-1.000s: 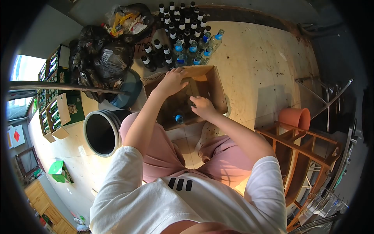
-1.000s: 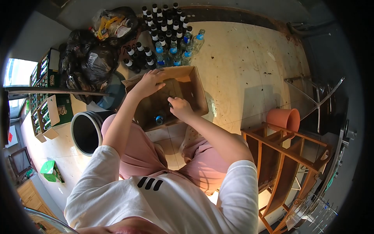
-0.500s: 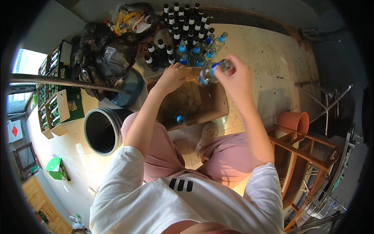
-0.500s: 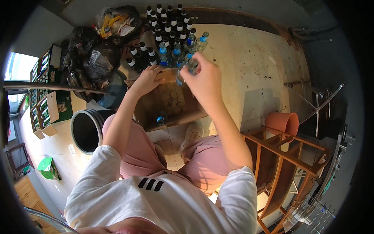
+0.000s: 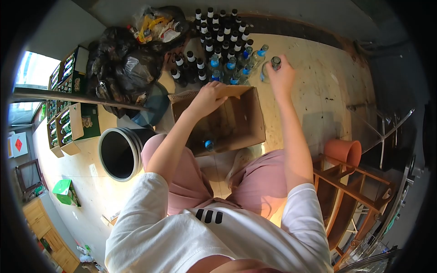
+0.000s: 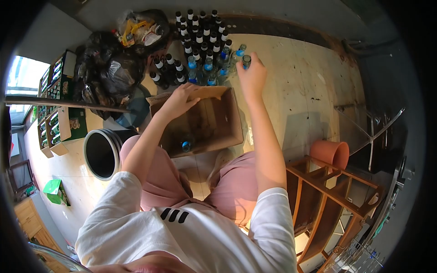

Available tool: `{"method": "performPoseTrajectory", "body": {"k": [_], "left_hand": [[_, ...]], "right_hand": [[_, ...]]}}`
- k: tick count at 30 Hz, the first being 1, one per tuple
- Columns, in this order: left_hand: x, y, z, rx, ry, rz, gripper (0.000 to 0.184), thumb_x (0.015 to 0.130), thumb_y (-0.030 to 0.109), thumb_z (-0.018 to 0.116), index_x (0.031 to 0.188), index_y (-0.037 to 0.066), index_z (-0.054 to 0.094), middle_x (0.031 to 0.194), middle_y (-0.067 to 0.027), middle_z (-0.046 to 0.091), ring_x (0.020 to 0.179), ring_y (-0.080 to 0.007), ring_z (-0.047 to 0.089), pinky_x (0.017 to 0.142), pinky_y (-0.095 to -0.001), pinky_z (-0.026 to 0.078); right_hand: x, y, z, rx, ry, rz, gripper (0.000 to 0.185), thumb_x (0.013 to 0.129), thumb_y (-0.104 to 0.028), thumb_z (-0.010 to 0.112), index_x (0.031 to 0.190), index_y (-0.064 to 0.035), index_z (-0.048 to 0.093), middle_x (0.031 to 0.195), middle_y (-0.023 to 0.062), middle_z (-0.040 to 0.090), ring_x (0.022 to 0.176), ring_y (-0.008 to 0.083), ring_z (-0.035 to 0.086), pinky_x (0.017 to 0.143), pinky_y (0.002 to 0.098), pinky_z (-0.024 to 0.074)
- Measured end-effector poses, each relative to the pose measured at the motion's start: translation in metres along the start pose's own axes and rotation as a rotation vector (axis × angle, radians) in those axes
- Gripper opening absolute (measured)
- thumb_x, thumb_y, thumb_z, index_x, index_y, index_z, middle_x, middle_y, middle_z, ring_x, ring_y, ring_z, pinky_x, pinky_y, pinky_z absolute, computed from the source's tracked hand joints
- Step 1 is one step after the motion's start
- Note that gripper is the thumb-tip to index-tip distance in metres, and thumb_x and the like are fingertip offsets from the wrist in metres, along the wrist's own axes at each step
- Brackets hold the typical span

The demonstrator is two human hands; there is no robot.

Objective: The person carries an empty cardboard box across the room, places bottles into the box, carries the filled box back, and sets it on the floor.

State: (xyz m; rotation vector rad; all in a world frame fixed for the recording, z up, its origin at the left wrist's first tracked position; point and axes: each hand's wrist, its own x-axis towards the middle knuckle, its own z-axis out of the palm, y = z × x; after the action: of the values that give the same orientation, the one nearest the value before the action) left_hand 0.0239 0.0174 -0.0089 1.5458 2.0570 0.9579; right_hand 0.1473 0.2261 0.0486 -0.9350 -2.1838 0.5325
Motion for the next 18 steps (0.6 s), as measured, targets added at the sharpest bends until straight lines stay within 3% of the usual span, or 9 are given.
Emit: {"method": "performPoseTrajectory", "body": {"k": [2,8,18], "left_hand": [[0.003,0.005,0.003,-0.007,-0.003,0.008,0.035,0.081,0.015,0.062,0.112,0.002,0.053,0.108,-0.0166,0.054,0.102,-0.0344,0.051,0.089,-0.0381,0.042],[0.009,0.006,0.002,-0.015,-0.082,-0.032,0.036,0.082,0.015,0.061,0.115,0.002,0.052,0.109,-0.0156,0.053,0.103,-0.0334,0.051,0.090,-0.0379,0.042],[0.005,-0.003,0.001,0.008,-0.093,-0.103,0.038,0.082,0.015,0.060,0.117,0.002,0.051,0.110,-0.0161,0.052,0.102,-0.0334,0.051,0.089,-0.0373,0.041]], "right_hand": [[-0.003,0.019,0.011,0.000,-0.113,0.135,0.027,0.071,-0.018,0.066,0.087,-0.0007,0.054,0.072,0.0208,0.060,0.068,0.0384,0.059,0.059,0.0433,0.0460],[-0.014,0.074,0.052,-0.038,-0.184,0.162,0.029,0.071,-0.017,0.065,0.091,-0.0003,0.054,0.077,0.0221,0.061,0.074,0.0400,0.059,0.065,0.0455,0.0475],[-0.013,0.098,0.091,-0.062,-0.193,0.164,0.032,0.073,-0.013,0.064,0.101,-0.0003,0.055,0.091,0.0203,0.060,0.084,0.0373,0.058,0.071,0.0437,0.0473]]}}
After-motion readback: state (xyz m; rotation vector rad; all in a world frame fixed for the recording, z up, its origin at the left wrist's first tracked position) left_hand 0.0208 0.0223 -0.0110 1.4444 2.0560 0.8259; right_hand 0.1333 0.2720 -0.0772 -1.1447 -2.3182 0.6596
